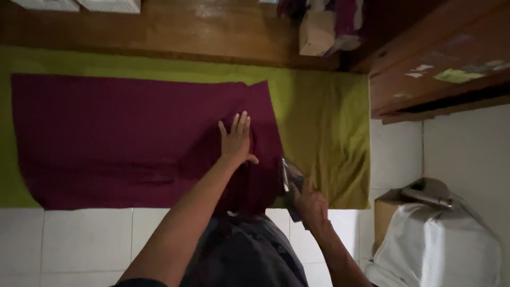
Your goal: The person irons a maroon garment on a green-covered table. They repeatedly smooth the fabric with their hands, reposition the garment, and use an iron to press different sections. The garment is flipped and adjusted multiple times throughout the process.
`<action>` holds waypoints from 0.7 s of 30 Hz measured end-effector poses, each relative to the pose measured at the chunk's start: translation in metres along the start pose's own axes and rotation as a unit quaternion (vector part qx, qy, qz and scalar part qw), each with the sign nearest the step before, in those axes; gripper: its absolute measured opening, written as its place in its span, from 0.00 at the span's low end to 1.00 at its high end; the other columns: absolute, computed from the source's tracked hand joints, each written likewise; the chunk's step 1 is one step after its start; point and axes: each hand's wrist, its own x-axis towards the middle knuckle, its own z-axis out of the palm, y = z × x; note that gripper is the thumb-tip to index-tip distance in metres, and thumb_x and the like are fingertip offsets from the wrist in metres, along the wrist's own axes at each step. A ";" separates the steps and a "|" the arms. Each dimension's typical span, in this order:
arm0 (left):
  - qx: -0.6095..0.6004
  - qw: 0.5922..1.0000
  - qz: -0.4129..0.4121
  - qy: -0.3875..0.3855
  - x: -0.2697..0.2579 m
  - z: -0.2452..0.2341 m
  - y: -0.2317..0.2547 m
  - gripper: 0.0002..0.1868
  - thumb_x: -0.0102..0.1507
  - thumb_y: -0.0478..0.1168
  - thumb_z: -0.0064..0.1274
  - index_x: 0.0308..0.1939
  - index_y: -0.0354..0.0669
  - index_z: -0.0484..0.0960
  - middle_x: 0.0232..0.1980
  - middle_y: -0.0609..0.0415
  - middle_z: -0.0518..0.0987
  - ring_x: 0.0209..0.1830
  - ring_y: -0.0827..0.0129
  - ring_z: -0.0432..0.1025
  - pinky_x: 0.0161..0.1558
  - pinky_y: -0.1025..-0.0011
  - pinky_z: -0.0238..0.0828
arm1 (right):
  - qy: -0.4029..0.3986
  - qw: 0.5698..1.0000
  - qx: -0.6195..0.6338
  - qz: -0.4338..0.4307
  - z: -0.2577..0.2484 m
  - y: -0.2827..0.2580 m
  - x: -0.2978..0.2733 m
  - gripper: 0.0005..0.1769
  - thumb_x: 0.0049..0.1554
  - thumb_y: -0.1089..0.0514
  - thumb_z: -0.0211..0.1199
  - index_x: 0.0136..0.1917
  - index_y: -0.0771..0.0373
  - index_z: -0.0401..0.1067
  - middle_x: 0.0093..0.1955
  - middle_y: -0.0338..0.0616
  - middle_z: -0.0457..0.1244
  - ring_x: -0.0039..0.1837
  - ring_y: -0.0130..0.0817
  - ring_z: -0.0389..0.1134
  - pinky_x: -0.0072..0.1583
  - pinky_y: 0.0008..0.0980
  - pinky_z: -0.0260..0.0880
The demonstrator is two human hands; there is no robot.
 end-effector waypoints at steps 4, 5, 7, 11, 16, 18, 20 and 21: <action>-0.012 1.000 0.011 -0.003 -0.004 0.007 0.009 0.70 0.51 0.65 0.68 0.83 0.45 0.38 0.86 0.51 0.34 0.85 0.55 0.29 0.76 0.32 0.29 | -0.070 0.982 0.100 0.142 -0.016 0.022 0.010 0.27 0.58 0.40 0.58 0.63 0.58 0.66 0.44 0.63 0.70 0.47 0.64 0.73 0.45 0.57 0.73; 0.019 0.998 0.046 0.038 -0.006 0.012 0.015 0.64 0.55 0.62 0.65 0.82 0.45 0.41 0.86 0.49 0.35 0.85 0.54 0.30 0.74 0.31 0.28 | -0.063 0.985 0.076 0.138 -0.021 0.028 0.017 0.28 0.60 0.38 0.58 0.64 0.58 0.65 0.44 0.62 0.71 0.47 0.63 0.73 0.46 0.56 0.73; 0.080 0.983 0.113 0.120 -0.015 0.027 0.026 0.51 0.63 0.56 0.59 0.81 0.44 0.47 0.86 0.46 0.37 0.83 0.52 0.30 0.70 0.29 0.27 | -0.049 0.990 0.029 0.129 -0.036 0.048 0.035 0.31 0.63 0.35 0.57 0.67 0.59 0.64 0.45 0.60 0.71 0.46 0.60 0.74 0.48 0.53 0.74; 0.001 0.982 0.171 0.079 -0.050 0.050 0.058 0.45 0.68 0.64 0.42 0.80 0.43 0.48 0.85 0.50 0.39 0.84 0.54 0.30 0.73 0.30 0.24 | 0.109 0.944 0.267 0.158 -0.078 0.066 0.065 0.20 0.59 0.51 0.64 0.58 0.67 0.70 0.42 0.57 0.69 0.40 0.47 0.72 0.42 0.42 0.72; -0.040 0.985 0.163 0.039 -0.073 0.065 0.073 0.52 0.64 0.70 0.43 0.80 0.41 0.47 0.85 0.50 0.40 0.85 0.53 0.31 0.75 0.31 0.24 | 0.127 0.815 0.538 0.175 -0.113 0.074 0.100 0.06 0.60 0.63 0.62 0.50 0.67 0.73 0.37 0.47 0.66 0.35 0.33 0.64 0.37 0.34 0.65; -0.020 0.980 0.177 0.093 -0.070 0.073 0.075 0.51 0.64 0.70 0.43 0.80 0.41 0.50 0.85 0.47 0.43 0.84 0.50 0.34 0.73 0.30 0.26 | 0.178 0.839 0.479 0.189 -0.115 0.075 0.109 0.04 0.63 0.63 0.63 0.51 0.64 0.71 0.39 0.42 0.66 0.37 0.28 0.63 0.39 0.29 0.63; -0.012 0.972 0.193 0.131 -0.070 0.084 0.075 0.50 0.64 0.70 0.43 0.79 0.43 0.54 0.84 0.46 0.45 0.84 0.48 0.36 0.73 0.29 0.28 | 0.208 0.763 0.594 0.146 -0.103 0.070 0.116 0.09 0.57 0.67 0.62 0.51 0.63 0.68 0.42 0.39 0.65 0.38 0.26 0.66 0.38 0.28 0.67; -0.014 0.969 0.204 0.140 -0.073 0.089 0.076 0.48 0.64 0.69 0.43 0.79 0.45 0.55 0.84 0.47 0.46 0.84 0.47 0.36 0.73 0.28 0.29 | 0.221 0.720 0.647 0.124 -0.097 0.069 0.119 0.12 0.54 0.70 0.62 0.51 0.63 0.66 0.43 0.37 0.65 0.39 0.25 0.67 0.38 0.28 0.69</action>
